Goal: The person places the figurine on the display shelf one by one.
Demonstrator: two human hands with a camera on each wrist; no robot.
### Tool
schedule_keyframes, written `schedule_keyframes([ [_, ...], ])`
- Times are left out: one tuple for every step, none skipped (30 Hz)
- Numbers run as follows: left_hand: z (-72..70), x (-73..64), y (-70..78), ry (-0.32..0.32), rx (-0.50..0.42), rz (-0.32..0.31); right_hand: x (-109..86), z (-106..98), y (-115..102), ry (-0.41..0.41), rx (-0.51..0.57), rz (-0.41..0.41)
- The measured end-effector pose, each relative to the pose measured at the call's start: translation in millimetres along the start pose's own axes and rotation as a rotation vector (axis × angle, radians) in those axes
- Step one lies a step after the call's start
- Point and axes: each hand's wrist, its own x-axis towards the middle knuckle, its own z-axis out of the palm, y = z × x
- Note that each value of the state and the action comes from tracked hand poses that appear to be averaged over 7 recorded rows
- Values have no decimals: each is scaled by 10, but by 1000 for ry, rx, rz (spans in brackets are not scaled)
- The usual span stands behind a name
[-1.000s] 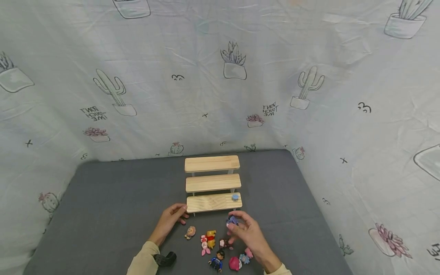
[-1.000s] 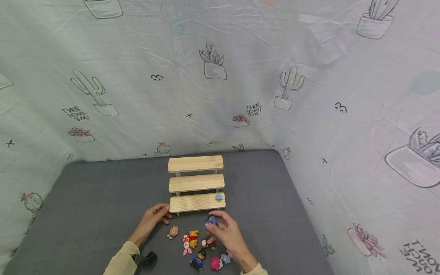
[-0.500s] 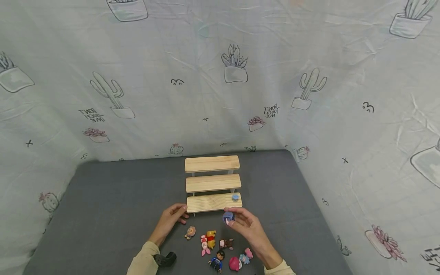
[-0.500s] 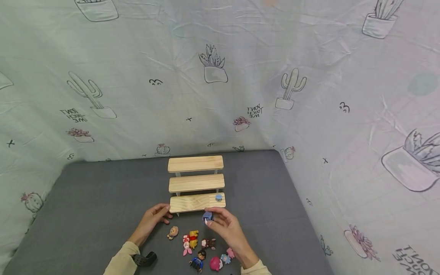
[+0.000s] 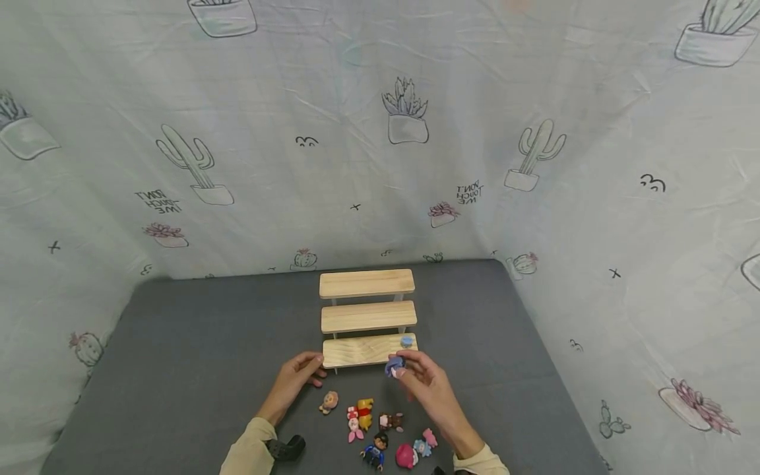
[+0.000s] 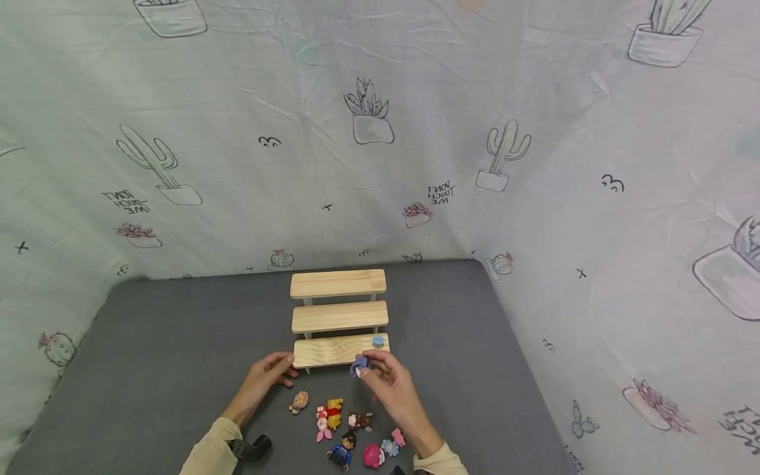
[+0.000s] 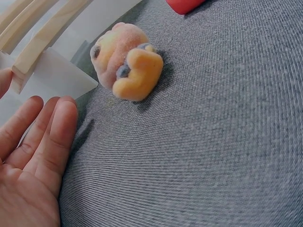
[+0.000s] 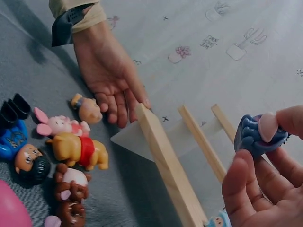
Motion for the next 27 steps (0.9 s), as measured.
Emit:
schedule_keyframes([
  [-10,4,-7,1,-4,-1,13,10,-1,3,2,-12],
  [-19,8,-13,0,-5,-1,25,21,-3,6,2,-24],
  [-28,11,-21,1,-2,1,37,31,-5,9,1,-37],
  [-37,14,-31,0,2,4,49,40,-6,10,1,-51],
  [-46,18,-41,0,2,6,63,47,-6,9,-3,-65],
  [-55,21,-51,0,7,10,74,58,-11,7,-5,-78],
  [-63,24,-61,0,11,14,85,66,-15,4,-16,-96],
  [-71,27,-69,-1,16,17,97,72,-20,1,-33,-113],
  [-79,30,-77,0,20,20,112,76,-22,-3,-53,-131],
  [-87,33,-84,-1,21,22,127,82,-27,-5,-76,-149],
  [-95,36,-90,-2,18,23,143,90,-33,-5,-99,-165],
  [-104,39,-95,-3,20,24,159,98,-40,-2,-121,-181],
  [-98,32,-95,-3,17,25,166,94,-49,4,-141,-192],
  [-94,24,-95,-3,16,26,172,89,-58,9,-157,-201],
  [-89,17,-96,-3,14,26,179,85,-66,15,-175,-216],
  [-86,10,-97,-4,11,26,185,81,-76,23,-194,-233],
  [-82,3,-99,-5,7,26,190,78,-86,33,-217,-251],
  [-79,-4,-101,-6,2,26,196,74,-97,46,-248,-271],
  [-76,-9,-104,-7,-5,26,204,68,-108,59,-278,-294],
  [-73,-14,-109,-6,-7,27,212,63,-122,73,-312,-316],
  [-69,-18,-115,-6,-10,27,220,58,-135,85,-346,-340],
  [-65,-23,-120,-5,-12,29,229,51,-147,96,-379,-361],
  [-61,-28,-125,-4,-12,31,239,43,-157,105,-411,-381],
  [-56,-33,-131,-2,-10,34,249,34,-166,114,-444,-403],
  [-52,-39,-137,-1,-8,37,259,26,-174,120,-476,-428],
  [-47,-45,-142,1,-4,40,266,18,-180,129,-515,-452],
  [-43,-51,-146,2,-7,41,273,10,-185,138,-552,-477],
])
